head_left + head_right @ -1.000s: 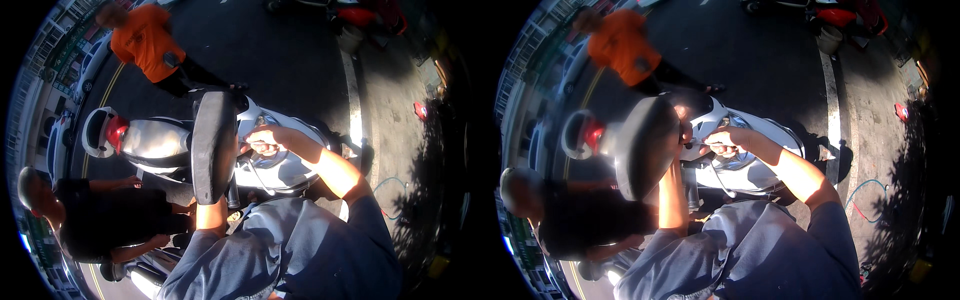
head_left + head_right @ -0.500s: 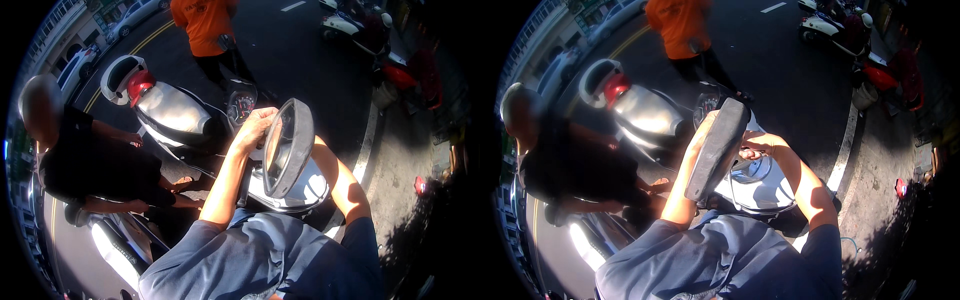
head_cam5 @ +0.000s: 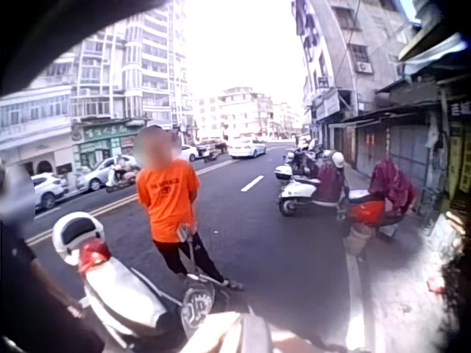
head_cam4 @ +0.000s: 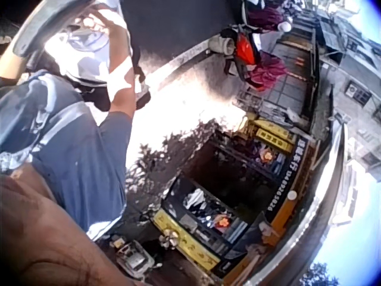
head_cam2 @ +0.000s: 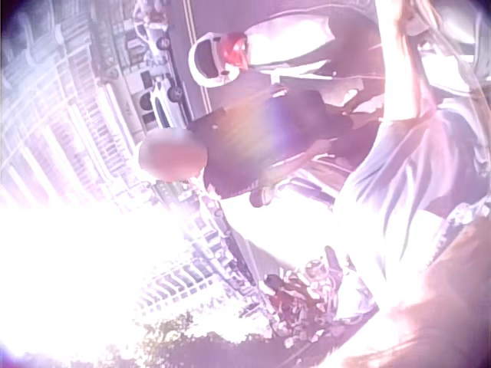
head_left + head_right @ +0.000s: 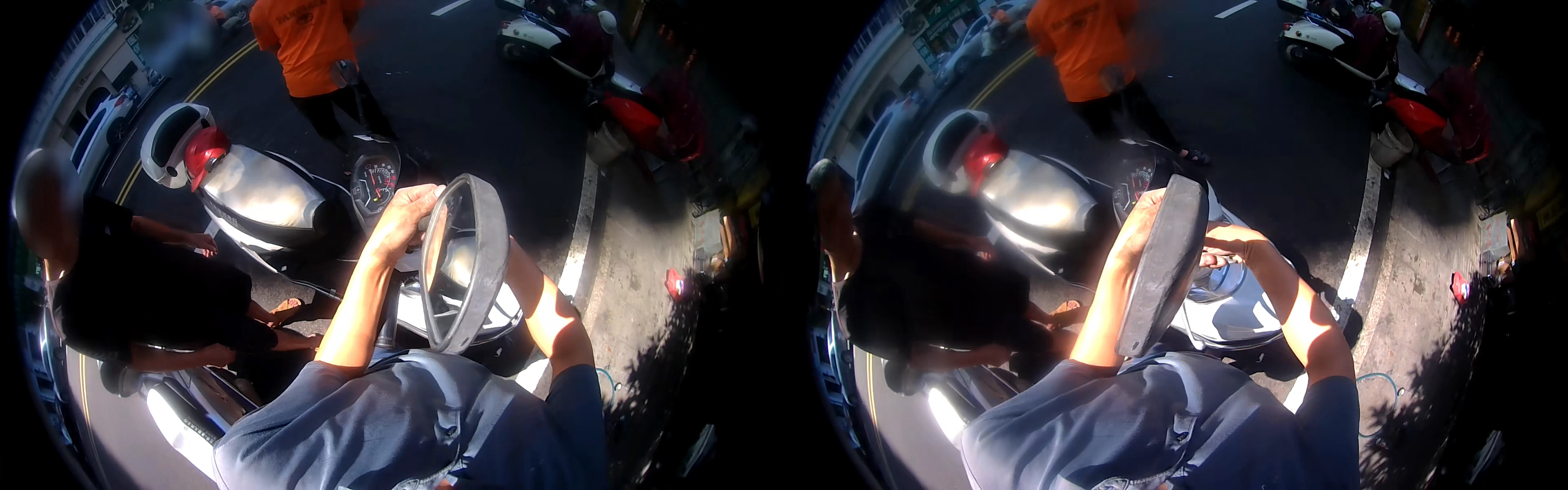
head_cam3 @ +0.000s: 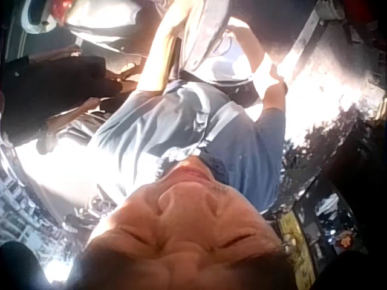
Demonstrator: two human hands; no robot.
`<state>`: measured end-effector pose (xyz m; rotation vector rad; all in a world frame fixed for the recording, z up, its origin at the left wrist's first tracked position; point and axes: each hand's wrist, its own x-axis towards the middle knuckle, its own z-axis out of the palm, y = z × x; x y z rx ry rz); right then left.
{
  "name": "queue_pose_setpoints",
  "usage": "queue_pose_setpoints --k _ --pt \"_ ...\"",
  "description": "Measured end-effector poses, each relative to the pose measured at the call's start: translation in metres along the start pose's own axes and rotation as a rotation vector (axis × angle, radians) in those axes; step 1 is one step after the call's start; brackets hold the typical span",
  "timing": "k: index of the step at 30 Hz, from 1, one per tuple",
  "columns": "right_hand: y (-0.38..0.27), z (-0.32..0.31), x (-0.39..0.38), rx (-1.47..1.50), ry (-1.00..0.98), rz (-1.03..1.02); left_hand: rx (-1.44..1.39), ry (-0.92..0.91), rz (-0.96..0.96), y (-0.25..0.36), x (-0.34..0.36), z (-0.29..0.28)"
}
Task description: The person moves a silver scooter into position and uses a wrench to tighten the handlebar and mirror assembly. They adjust the right-side mirror and work on the handlebar controls while another person stands nearby.
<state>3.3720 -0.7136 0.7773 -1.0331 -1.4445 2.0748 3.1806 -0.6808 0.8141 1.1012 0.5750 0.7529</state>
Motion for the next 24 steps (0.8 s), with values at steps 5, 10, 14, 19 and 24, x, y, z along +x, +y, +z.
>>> queue_pose_setpoints --k 5,10,14,19,24 --pt "0.008 0.011 -0.01 -0.281 0.215 -0.192 -0.108 -0.074 0.108 -0.01 -0.001 -0.017" --pt "0.045 0.013 -0.006 -0.591 0.491 -0.36 -0.066 -0.173 0.061 -0.007 0.01 -0.012" --pt "0.031 0.019 -0.009 -0.643 0.487 -0.295 -0.051 -0.177 0.059 -0.009 0.004 -0.012" --pt "0.034 0.037 -0.029 -0.636 0.638 -0.265 -0.03 -0.187 0.065 -0.005 -0.002 -0.007" --pt "0.016 0.071 -0.035 -0.594 0.68 -0.113 -0.003 -0.17 0.074 -0.006 -0.011 -0.002"
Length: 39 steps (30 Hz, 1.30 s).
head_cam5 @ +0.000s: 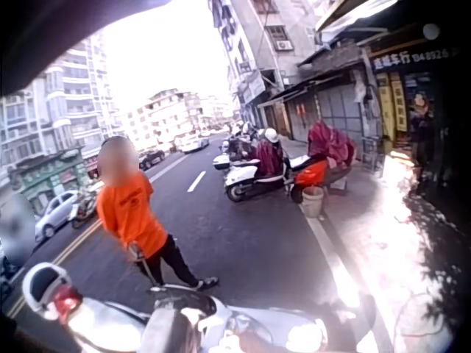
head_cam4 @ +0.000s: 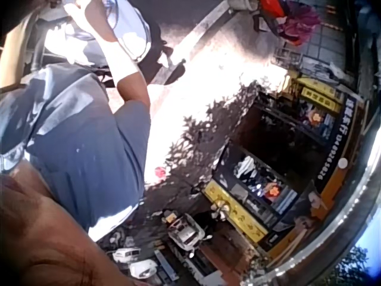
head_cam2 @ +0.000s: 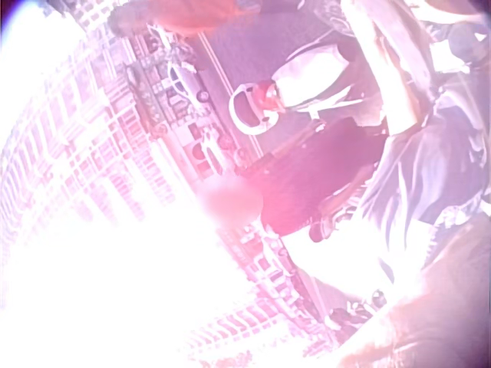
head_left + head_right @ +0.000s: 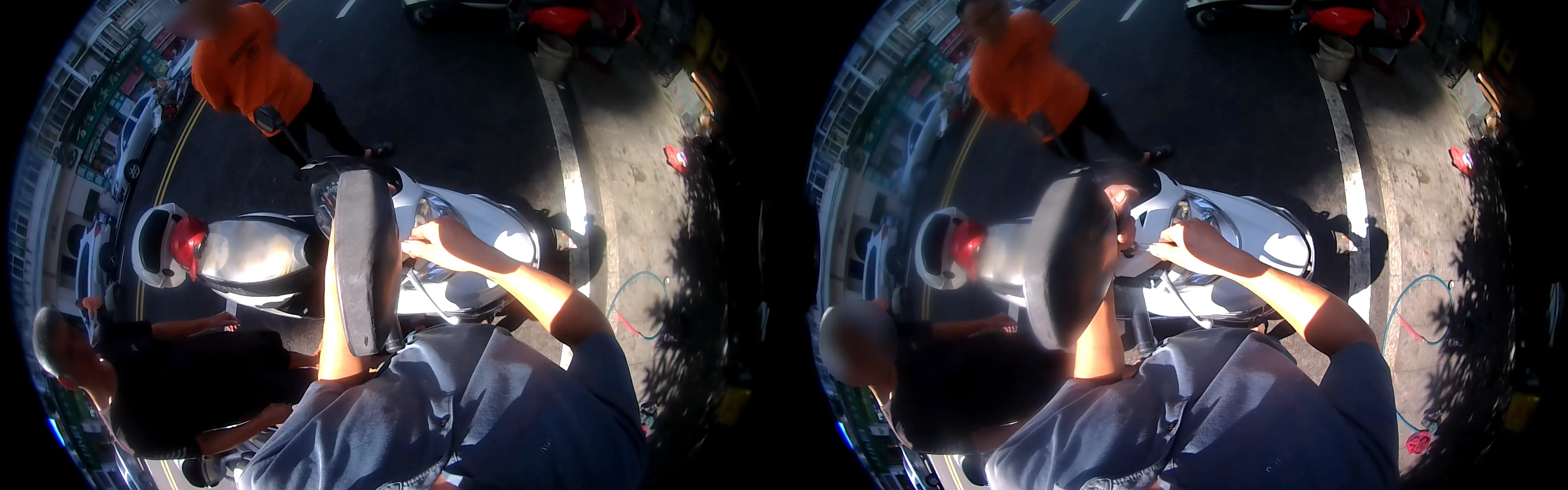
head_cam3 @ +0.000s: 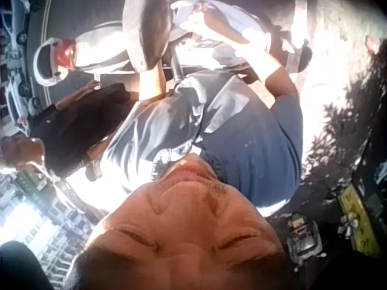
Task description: The person moves a silver scooter into position and uses a wrench to tighten the handlebar and mirror assembly. They adjust the right-side mirror and work on the handlebar controls while another person stands nearby.
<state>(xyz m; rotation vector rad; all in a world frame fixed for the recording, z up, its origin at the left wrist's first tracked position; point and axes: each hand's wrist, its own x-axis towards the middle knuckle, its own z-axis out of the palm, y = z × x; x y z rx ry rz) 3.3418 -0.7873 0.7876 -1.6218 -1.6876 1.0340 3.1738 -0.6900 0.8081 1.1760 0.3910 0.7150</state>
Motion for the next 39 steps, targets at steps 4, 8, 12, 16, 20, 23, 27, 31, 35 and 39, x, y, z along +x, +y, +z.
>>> queue_pose_setpoints --k 4,8,12,16,20,23,27,31,35,39 --pt "0.005 0.028 -0.01 0.199 0.061 0.01 0.024 0.004 0.01 0.001 -0.004 0.008" --pt "-0.016 0.037 -0.021 0.523 -0.123 0.251 0.024 0.014 0.021 0.0 -0.003 0.013" --pt "-0.008 0.058 -0.012 0.926 -0.104 0.181 0.034 0.022 0.03 0.002 -0.013 0.018" --pt "-0.011 0.065 -0.013 1.022 -0.053 0.207 0.046 0.036 0.044 0.004 -0.011 0.022" --pt "-0.01 0.067 -0.015 1.078 -0.032 0.184 0.055 0.043 0.066 0.01 -0.008 0.022" --pt "-0.013 0.065 -0.016 1.014 -0.004 0.181 0.058 0.038 0.08 0.016 -0.002 0.021" --pt "-0.012 0.061 -0.014 0.979 -0.035 0.163 0.081 0.043 0.079 0.018 -0.003 0.021" --pt "-0.011 0.062 -0.011 1.002 -0.068 0.219 0.103 0.057 0.076 0.019 -0.004 0.026" --pt "-0.017 0.062 -0.015 1.051 -0.043 0.199 0.11 0.068 0.084 0.019 -0.007 0.029" --pt "-0.037 0.066 -0.018 1.268 0.04 0.297 0.107 0.079 0.11 0.022 -0.005 0.028"
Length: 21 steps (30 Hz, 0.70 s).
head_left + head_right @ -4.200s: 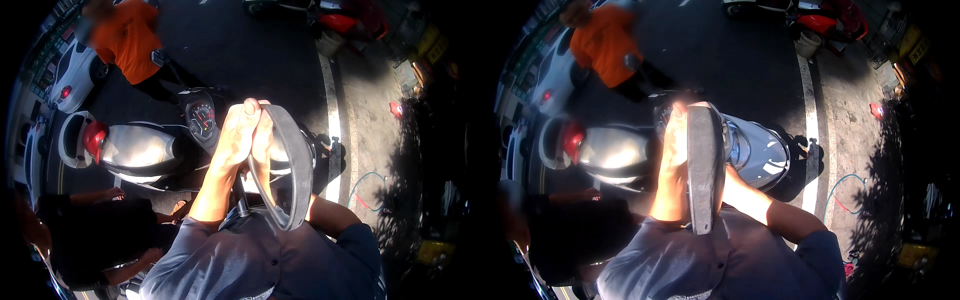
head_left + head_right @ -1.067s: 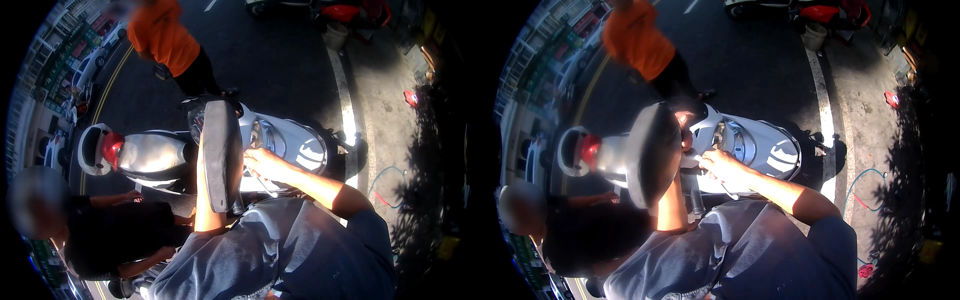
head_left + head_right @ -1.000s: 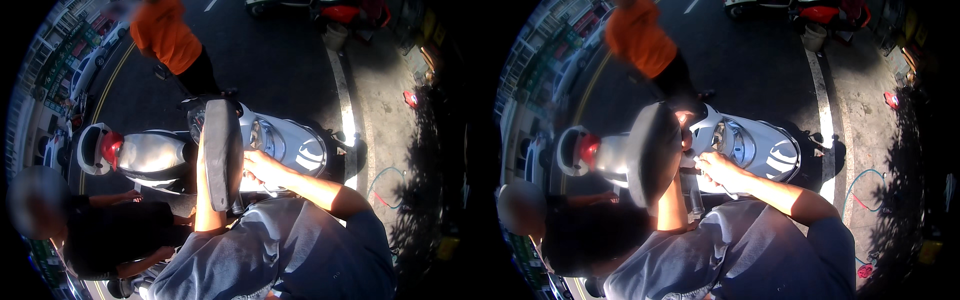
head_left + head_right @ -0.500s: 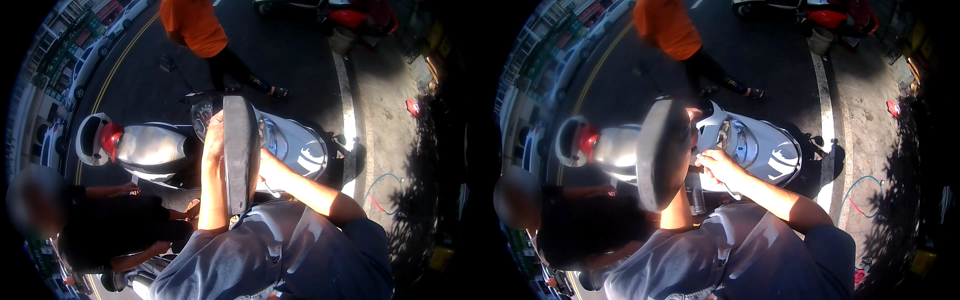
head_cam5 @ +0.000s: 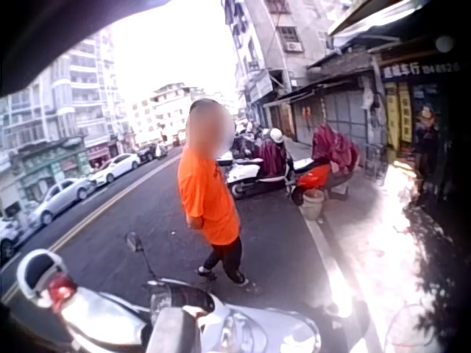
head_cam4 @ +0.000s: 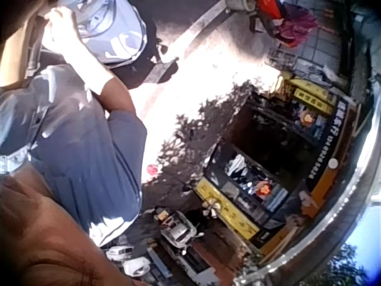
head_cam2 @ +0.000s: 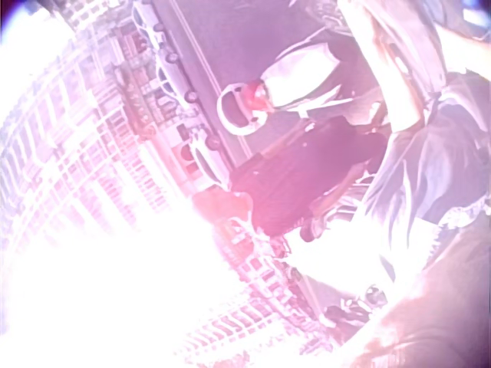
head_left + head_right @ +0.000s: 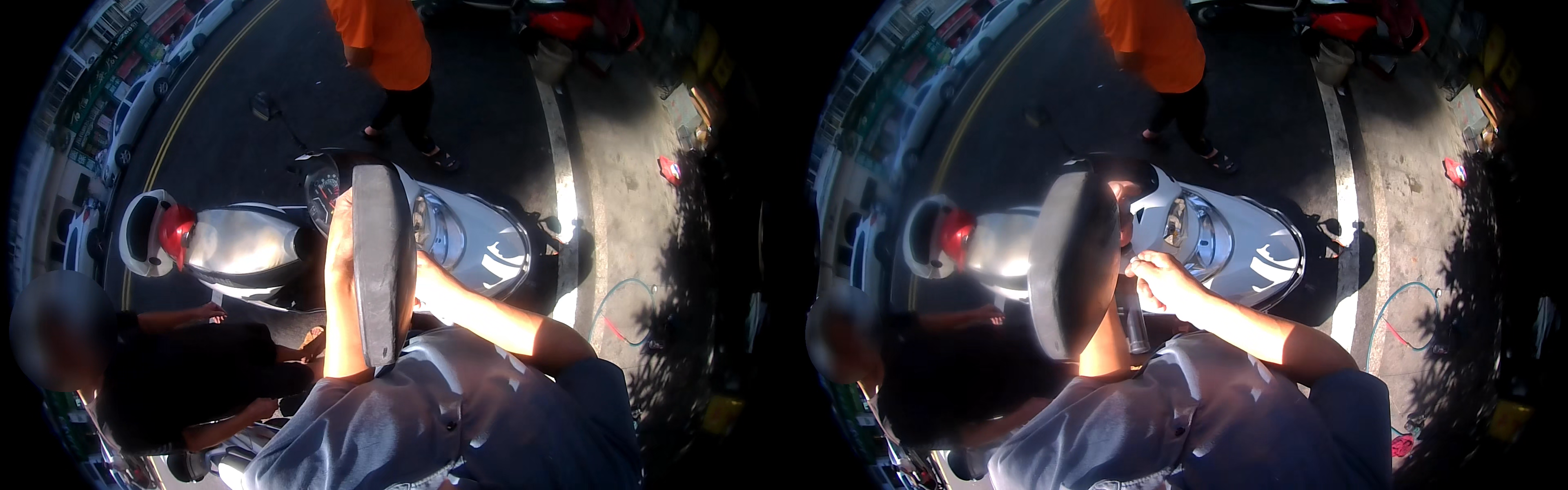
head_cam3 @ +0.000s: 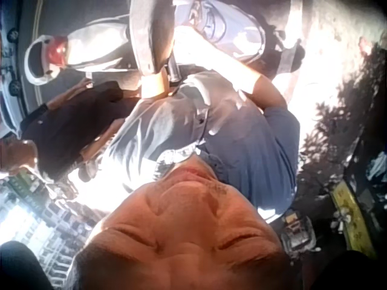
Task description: The person moves a silver scooter into position and uses a wrench to tighten the handlebar and mirror assembly. They adjust the right-side mirror and work on the handlebar controls while another person stands nearby.
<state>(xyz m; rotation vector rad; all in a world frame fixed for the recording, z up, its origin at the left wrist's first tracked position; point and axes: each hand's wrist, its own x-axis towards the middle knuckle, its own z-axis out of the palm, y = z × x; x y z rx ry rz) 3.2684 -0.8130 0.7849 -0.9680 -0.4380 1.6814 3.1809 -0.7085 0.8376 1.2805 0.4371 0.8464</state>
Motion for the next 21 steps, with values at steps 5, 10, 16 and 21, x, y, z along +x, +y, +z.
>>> queue_pose_setpoints --k 5,10,16,21 --pt "0.025 -0.012 0.021 0.351 -0.237 0.285 0.005 0.008 0.044 0.014 0.008 -0.005" --pt "0.017 -0.021 0.031 0.281 -0.293 0.511 0.046 -0.012 0.082 0.033 0.006 0.005" --pt "0.032 -0.052 -0.009 0.436 -0.29 0.409 0.009 -0.128 0.059 0.028 0.008 -0.003" --pt "0.032 -0.057 -0.037 0.499 -0.202 0.366 -0.13 -0.187 0.022 0.027 0.005 -0.006"
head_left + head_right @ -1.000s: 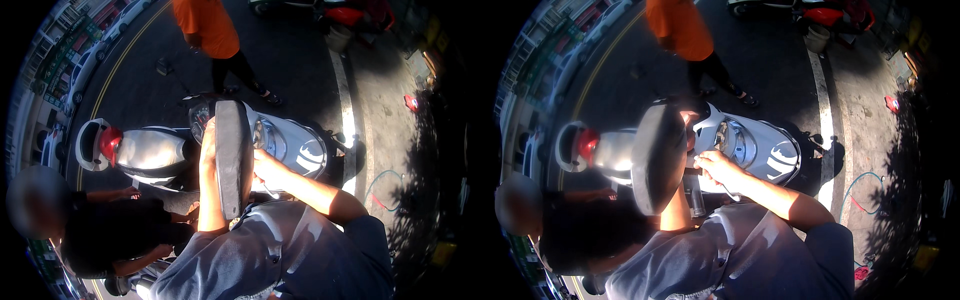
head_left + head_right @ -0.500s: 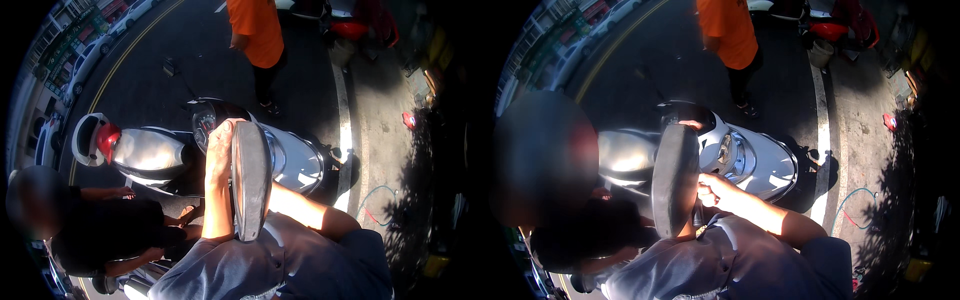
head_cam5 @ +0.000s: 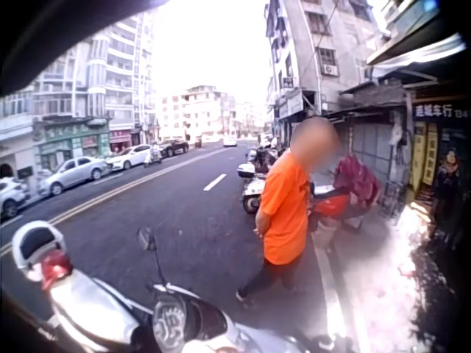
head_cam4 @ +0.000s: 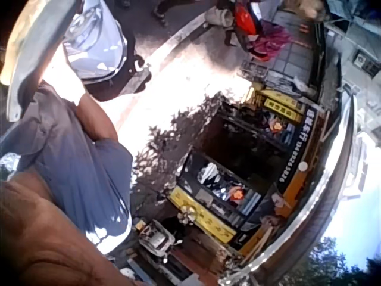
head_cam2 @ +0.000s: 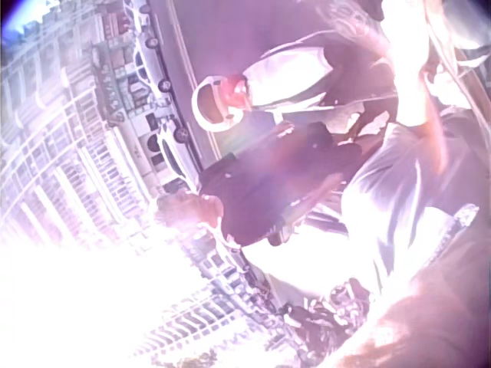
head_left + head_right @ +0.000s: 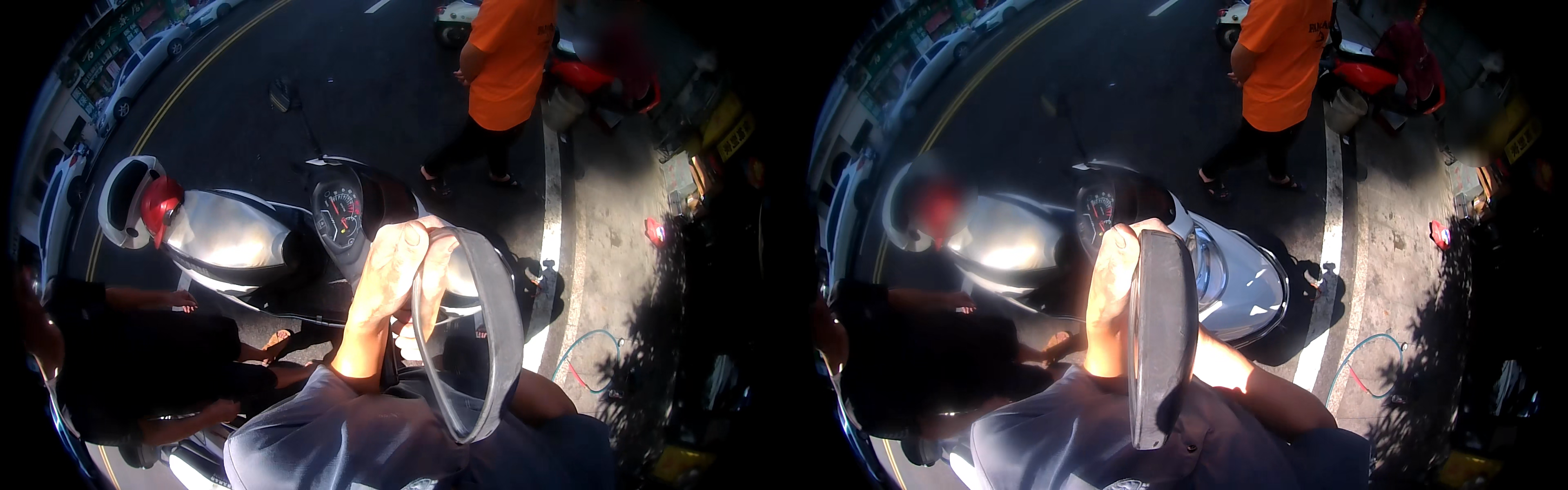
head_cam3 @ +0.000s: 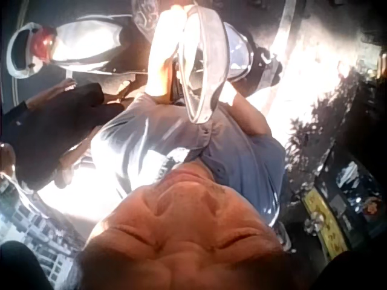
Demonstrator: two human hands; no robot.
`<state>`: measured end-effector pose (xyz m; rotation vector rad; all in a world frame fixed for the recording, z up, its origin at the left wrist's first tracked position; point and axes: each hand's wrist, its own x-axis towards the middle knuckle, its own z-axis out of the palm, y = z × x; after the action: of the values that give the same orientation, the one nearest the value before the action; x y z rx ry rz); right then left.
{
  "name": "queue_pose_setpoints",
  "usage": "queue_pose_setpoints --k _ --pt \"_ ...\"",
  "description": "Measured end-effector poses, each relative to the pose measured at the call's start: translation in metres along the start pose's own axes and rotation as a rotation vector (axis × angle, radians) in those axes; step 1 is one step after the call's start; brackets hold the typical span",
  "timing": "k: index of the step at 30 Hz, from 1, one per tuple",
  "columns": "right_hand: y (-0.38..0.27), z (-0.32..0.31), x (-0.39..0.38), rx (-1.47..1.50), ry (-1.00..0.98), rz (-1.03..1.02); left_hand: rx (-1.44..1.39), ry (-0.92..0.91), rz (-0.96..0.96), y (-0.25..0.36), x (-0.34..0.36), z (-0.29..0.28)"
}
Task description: The person moves a silver scooter into position and uses a wrench to tighten the handlebar and mirror assembly. They adjust the right-side mirror and work on the handlebar controls while another person stands nearby.
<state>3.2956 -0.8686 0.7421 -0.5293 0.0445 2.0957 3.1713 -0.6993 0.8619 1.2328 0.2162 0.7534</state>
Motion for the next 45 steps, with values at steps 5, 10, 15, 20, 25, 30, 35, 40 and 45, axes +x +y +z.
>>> queue_pose_setpoints --k 5,10,15,20,25,30,35,40,45 --pt "-0.003 0.004 0.011 0.021 0.016 -0.032 0.164 0.081 0.037 0.002 0.008 0.008" --pt "-0.008 0.019 0.038 -0.003 0.007 -0.03 0.182 0.058 0.032 0.007 0.01 0.01" --pt "-0.012 0.025 0.048 -0.008 0.021 -0.068 0.135 0.003 0.03 -0.003 0.014 0.001" --pt "-0.016 0.03 0.057 -0.04 0.028 -0.023 0.073 0.022 0.047 -0.001 0.003 0.0" --pt "-0.013 0.047 0.043 0.022 0.201 -0.029 0.202 0.017 0.169 -0.002 0.011 0.004" --pt "-0.008 0.022 0.035 0.096 0.145 -0.016 0.097 -0.05 0.105 -0.001 0.014 0.007" --pt "-0.014 0.016 0.045 0.005 0.129 0.022 0.265 0.007 0.145 0.001 0.015 -0.008" --pt "-0.013 0.021 0.048 -0.104 0.138 0.036 0.158 0.027 0.103 -0.002 0.013 -0.003" --pt "-0.01 0.022 0.045 -0.096 0.205 0.063 0.177 0.033 0.14 -0.008 0.014 -0.002"
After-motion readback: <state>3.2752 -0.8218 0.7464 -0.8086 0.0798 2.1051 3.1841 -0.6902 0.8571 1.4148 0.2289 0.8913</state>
